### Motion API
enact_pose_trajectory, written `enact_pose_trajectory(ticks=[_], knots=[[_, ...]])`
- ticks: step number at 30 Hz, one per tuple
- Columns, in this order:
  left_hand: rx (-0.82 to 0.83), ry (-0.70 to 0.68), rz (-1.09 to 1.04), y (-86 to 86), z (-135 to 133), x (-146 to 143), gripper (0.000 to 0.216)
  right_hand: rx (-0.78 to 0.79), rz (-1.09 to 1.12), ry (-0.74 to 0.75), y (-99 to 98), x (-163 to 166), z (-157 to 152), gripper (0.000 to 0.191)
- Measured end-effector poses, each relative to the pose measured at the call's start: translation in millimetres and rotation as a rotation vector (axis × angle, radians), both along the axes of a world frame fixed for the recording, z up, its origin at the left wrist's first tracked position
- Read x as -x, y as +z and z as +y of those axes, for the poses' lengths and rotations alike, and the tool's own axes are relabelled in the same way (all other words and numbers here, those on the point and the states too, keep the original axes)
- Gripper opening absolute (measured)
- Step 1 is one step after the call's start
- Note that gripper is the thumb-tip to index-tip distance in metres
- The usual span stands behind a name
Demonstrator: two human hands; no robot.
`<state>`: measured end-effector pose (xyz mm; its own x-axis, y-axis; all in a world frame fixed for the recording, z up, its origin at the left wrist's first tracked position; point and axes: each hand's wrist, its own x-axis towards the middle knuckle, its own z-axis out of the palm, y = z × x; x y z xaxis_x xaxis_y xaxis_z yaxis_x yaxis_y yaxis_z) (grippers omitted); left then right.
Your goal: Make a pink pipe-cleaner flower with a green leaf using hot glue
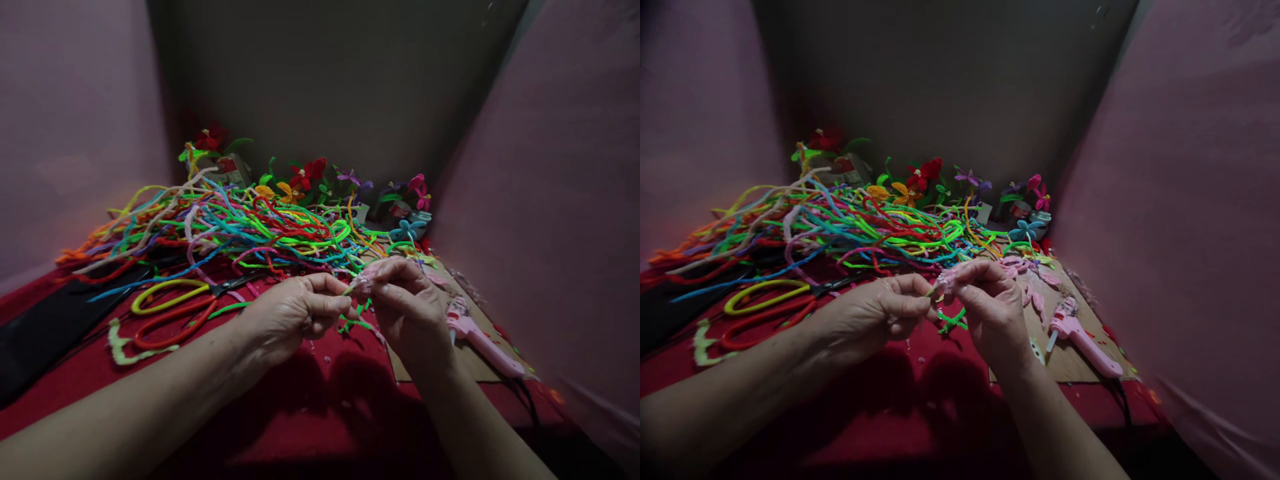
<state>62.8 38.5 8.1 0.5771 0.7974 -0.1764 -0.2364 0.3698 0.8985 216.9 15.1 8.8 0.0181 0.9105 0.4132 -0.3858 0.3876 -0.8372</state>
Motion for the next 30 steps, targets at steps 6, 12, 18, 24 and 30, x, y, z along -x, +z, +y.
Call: enact_pose_trajectory(ticks=[6,12,18,24,30], knots=[[-0.003,-0.019,0.002,0.2,-1.6,-0.5,0.014,0.121,0.093,0.081,1.7,-1.6,3.1,0.013],[0.019,-0.035,-0.013,2.7,-1.2,-1.4,0.015,0.225,0.142,0.117,1.6,-4.0,4.6,0.012],[0.008,-0.039,-0.012,-0.7,-2.1,-0.9,0.013,0.244,0.134,0.15,0.5,-4.4,4.2,0.013],[-0.019,0.101,-0.035,6.7,0.5,-0.1,0.011,0.191,0.145,0.075,7.7,-20.5,5.2,0.026],[-0.075,0.249,-0.096,8.7,14.7,5.4,0.013,0.124,-0.113,-0.342,22.9,-70.1,6.3,0.014]])
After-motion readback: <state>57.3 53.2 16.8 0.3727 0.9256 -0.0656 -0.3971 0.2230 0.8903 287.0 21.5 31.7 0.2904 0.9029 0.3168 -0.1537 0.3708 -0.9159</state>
